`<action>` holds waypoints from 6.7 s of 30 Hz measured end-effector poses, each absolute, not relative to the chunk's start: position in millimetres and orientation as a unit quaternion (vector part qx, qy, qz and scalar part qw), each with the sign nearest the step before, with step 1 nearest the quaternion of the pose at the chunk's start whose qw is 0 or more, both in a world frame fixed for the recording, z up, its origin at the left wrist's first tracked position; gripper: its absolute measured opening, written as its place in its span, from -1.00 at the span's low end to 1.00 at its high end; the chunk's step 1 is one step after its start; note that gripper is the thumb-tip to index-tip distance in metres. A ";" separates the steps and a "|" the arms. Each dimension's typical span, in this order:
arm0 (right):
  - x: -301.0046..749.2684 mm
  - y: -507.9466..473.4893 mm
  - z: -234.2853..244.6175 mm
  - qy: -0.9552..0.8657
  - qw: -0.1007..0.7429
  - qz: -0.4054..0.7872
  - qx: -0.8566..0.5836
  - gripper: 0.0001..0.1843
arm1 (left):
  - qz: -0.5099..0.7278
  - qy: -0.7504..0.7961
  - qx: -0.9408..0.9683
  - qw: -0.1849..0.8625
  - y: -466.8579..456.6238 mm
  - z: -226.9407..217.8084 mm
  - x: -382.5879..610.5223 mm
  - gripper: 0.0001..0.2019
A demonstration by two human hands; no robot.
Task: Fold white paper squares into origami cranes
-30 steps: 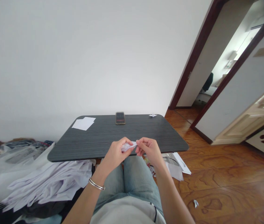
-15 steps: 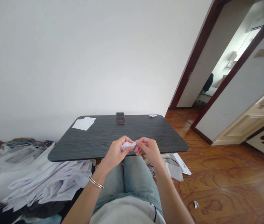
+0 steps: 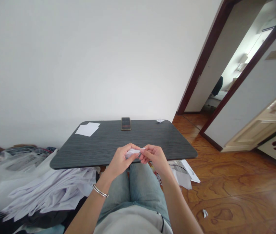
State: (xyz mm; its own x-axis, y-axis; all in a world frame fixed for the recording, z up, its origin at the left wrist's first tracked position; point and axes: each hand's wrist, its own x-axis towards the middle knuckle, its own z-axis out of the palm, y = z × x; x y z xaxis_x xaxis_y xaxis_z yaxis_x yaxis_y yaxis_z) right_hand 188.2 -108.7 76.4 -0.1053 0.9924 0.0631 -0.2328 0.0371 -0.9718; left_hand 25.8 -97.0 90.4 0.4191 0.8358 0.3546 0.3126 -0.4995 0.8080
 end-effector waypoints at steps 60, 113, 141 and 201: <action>178.3 -110.6 67.9 -0.485 0.553 0.554 -0.390 -0.69 | 0.395 0.365 0.745 0.395 -92.7 85.9 26.8 -0.79; 181.9 -110.1 63.0 -0.497 0.597 0.511 -0.367 -0.70 | 0.369 0.375 0.717 0.457 -91.3 88.3 28.0 -0.70; 177.1 -110.7 62.4 -0.492 0.616 0.480 -0.385 -0.68 | 0.375 0.370 0.749 0.403 -99.6 88.1 31.1 -0.77; 175.3 -109.3 65.8 -0.537 0.585 0.432 -0.427 -0.71 | 0.449 0.333 0.640 0.527 -103.7 79.2 34.3 -0.72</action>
